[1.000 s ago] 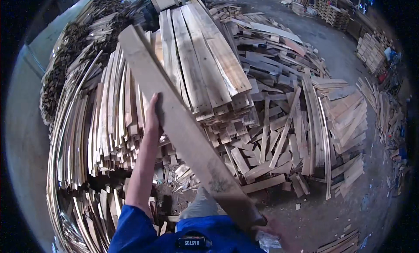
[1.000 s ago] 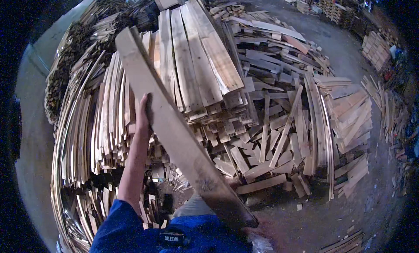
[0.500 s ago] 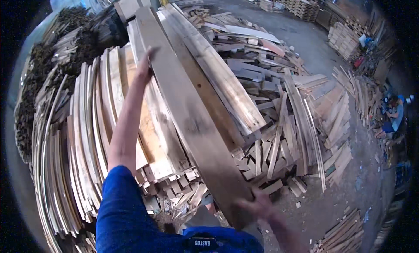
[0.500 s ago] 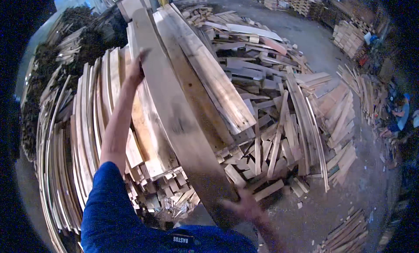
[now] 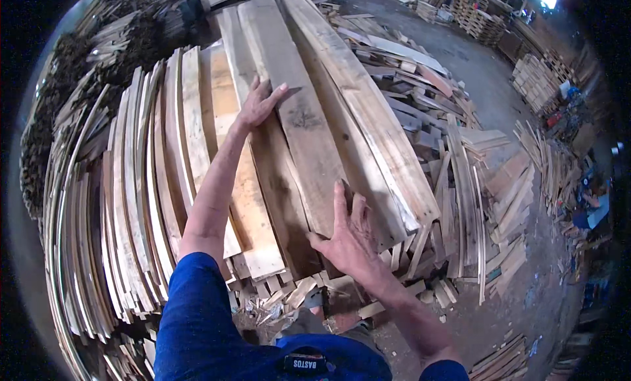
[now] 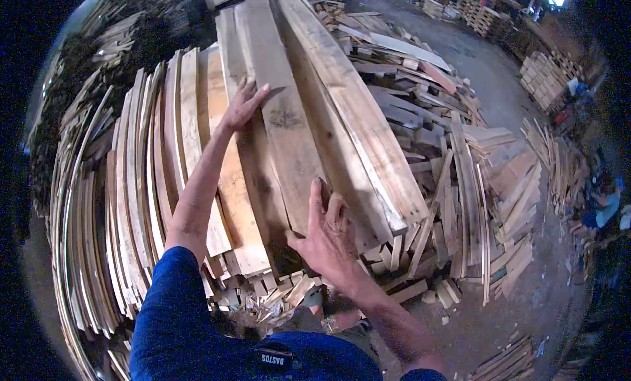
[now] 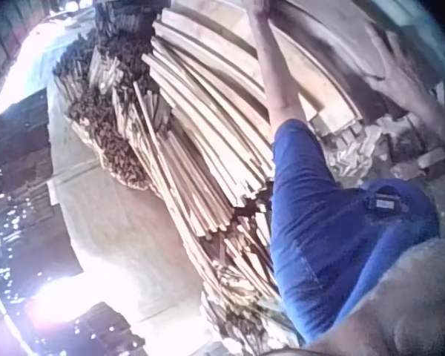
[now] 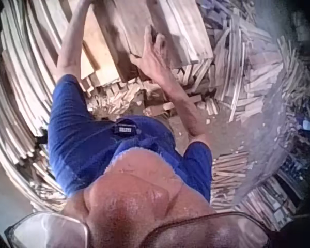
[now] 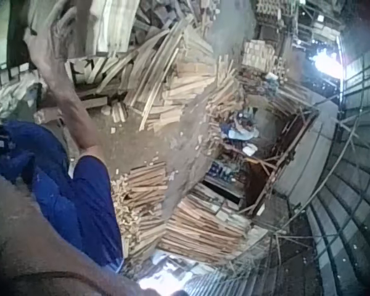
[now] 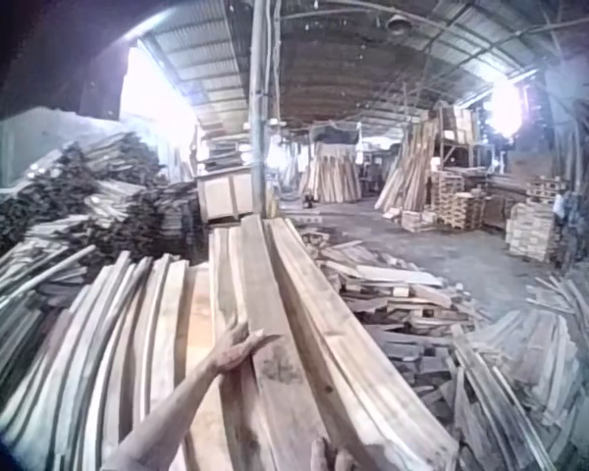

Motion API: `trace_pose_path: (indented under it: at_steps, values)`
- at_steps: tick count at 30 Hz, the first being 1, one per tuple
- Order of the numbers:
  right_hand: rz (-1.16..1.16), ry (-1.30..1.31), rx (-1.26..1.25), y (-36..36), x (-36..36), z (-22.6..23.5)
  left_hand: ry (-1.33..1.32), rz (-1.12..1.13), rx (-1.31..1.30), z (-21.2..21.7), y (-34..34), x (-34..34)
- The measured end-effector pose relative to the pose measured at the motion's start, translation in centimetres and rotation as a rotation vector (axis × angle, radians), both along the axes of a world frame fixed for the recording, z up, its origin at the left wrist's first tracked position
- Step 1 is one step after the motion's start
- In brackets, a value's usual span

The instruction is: The person is picking up wooden boards from a disorganized pile and stacking them neatly on a pallet.

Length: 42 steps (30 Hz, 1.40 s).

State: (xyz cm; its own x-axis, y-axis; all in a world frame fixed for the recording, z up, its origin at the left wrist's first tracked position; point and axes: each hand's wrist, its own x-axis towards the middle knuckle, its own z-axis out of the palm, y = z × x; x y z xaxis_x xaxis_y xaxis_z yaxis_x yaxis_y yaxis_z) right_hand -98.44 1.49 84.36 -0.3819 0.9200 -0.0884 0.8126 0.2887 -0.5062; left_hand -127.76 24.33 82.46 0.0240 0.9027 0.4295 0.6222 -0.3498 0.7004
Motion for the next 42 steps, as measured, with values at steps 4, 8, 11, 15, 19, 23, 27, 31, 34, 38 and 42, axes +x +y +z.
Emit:
trace_pose_path:
  at_steps: [4, 8, 11, 15, 19, 23, 27, 31, 34, 38, 42]
  values:
    - [-0.004, 0.178, -0.122, 1.9, 2.0, 2.1, 0.055, 0.197, 0.211, -1.2, -0.9, -2.6]
    - [0.136, 0.592, 0.084, 2.4, 6.0, 2.5, -0.732, 0.199, 0.109, 1.6, -5.8, 1.4]
    - [0.152, 0.696, 0.119, -0.2, 5.2, 2.2, -0.82, 0.093, 0.006, 3.1, -10.5, 4.3]
    - [0.207, 0.79, 0.128, -2.4, 3.0, 2.2, -0.916, 0.026, -0.16, 4.8, -14.3, 4.9]
    - [0.181, 0.664, 0.17, -4.4, -0.8, 1.5, -0.984, 0.02, -0.152, 5.6, -13.3, 4.9]
    - [0.168, 0.376, 0.18, -5.2, -3.5, 1.7, -0.801, 0.27, -0.376, 0.1, -12.0, -3.1]
    - [-0.08, 0.214, 0.315, -3.7, -0.1, -0.6, -0.68, 0.332, -0.249, -1.3, -9.6, -2.7]
    - [-0.078, 0.146, 0.261, -4.4, 1.7, -2.8, -0.624, 0.369, -0.239, 0.5, -7.9, -4.9]
    - [-0.125, 0.079, 0.197, -4.4, 1.7, -3.6, -0.673, 0.311, -0.232, -1.4, -7.4, -3.4]
    - [-0.114, 0.022, 0.07, -2.3, 3.6, -3.0, -0.074, 0.556, -0.145, -4.2, -6.6, -2.7]
    - [-0.015, 0.186, 0.098, 0.3, 8.9, -0.2, -0.221, 0.5, -0.149, -4.2, -6.2, 0.2]
